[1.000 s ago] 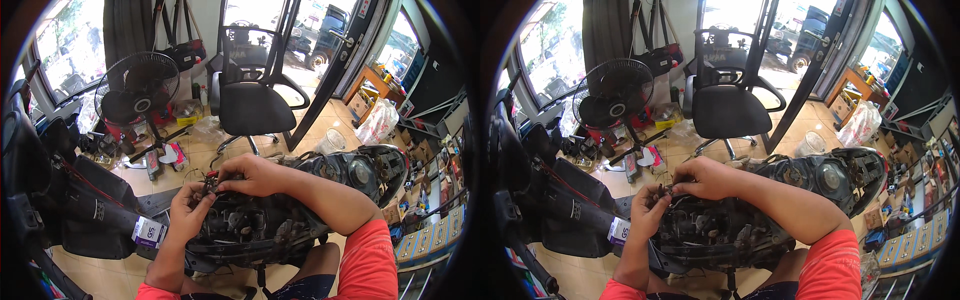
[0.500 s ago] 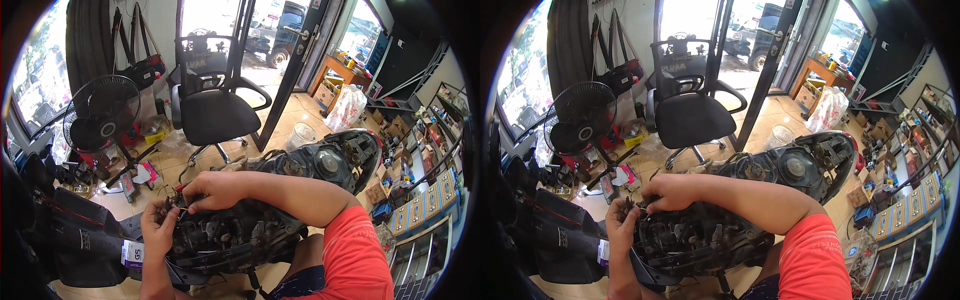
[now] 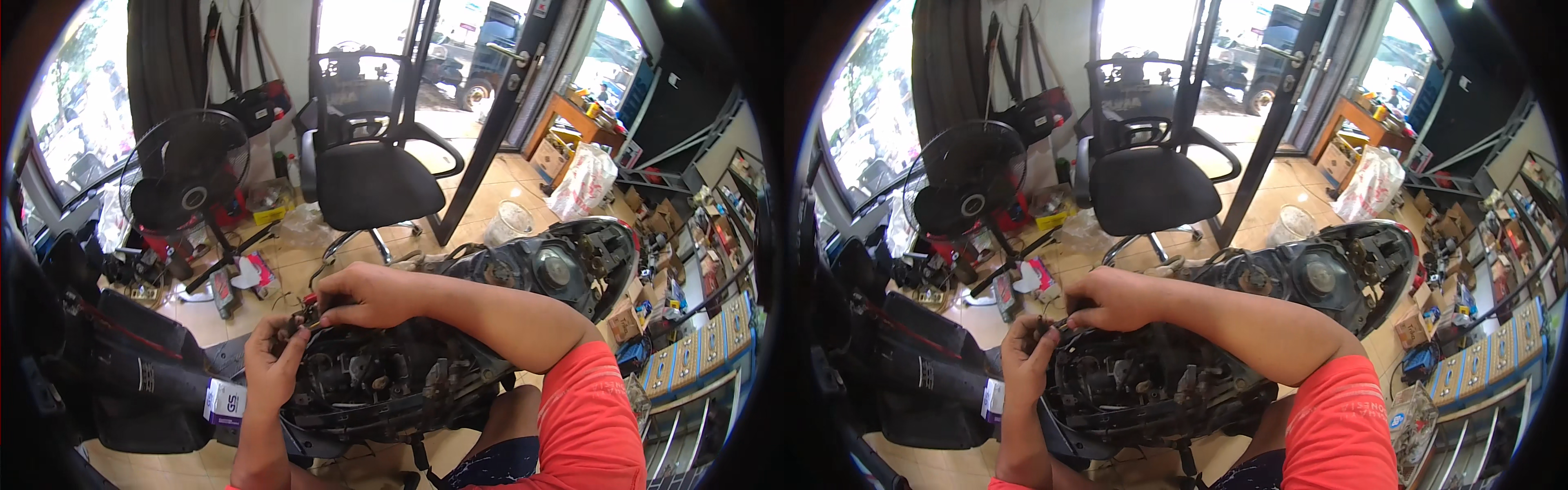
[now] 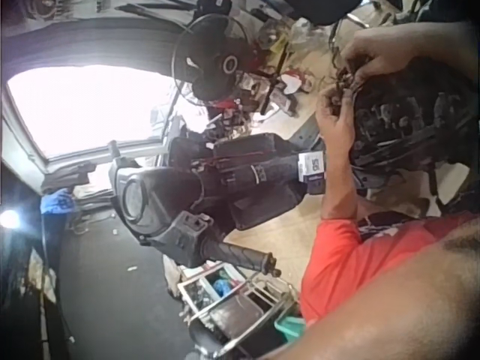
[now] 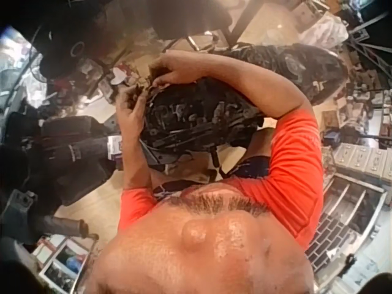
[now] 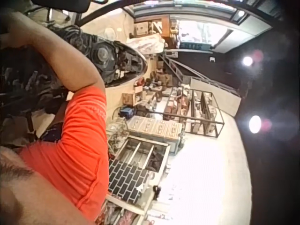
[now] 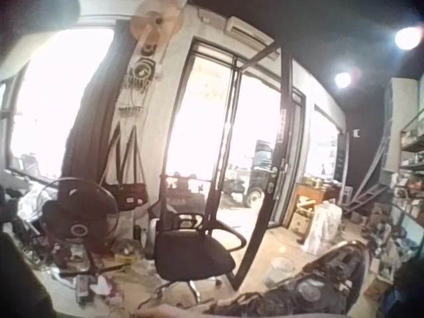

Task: The person removes the gas cap, detaches the fuel tank from the scooter frame, and connects wires on the scooter by hand.

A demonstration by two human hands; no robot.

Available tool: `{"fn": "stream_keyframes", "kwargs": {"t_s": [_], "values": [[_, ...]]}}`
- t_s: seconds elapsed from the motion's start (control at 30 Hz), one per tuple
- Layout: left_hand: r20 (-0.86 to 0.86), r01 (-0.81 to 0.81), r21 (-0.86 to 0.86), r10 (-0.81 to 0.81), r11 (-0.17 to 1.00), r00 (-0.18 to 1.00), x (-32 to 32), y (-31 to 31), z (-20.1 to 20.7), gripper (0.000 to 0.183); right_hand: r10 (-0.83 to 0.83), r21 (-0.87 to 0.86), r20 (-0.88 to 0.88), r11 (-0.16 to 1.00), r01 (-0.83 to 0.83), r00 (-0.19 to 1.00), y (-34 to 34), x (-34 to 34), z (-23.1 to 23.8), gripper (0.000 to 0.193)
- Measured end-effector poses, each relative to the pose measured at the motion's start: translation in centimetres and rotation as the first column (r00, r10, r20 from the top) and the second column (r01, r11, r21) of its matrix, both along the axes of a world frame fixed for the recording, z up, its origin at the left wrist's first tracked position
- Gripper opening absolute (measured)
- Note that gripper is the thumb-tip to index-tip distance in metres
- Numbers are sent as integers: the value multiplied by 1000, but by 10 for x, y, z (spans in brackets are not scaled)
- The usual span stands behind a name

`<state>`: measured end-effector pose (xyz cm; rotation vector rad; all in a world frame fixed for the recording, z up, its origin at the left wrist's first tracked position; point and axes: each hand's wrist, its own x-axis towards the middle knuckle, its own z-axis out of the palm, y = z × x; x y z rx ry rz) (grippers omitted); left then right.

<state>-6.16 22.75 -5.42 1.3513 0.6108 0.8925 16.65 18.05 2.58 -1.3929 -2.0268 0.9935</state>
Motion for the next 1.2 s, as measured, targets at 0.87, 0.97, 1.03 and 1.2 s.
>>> {"fn": "stream_keyframes", "kwargs": {"t_s": [0.87,0.97,1.03,1.2], "values": [[133,103,-71,-92,992,987,3,4,-5,14,-179,-38,-252,984,175,951,-1,-10,-4,23],[148,150,-78,-137,986,979,6,4,-6,14,-136,-58,-268,991,124,954,1,-4,-4,17],[119,170,-75,-161,982,980,4,4,-7,16,-98,-70,-261,994,83,960,2,-3,-5,13],[198,147,-161,-114,976,973,5,8,-8,18,-155,-103,-263,986,132,952,2,-6,-3,8]]}}
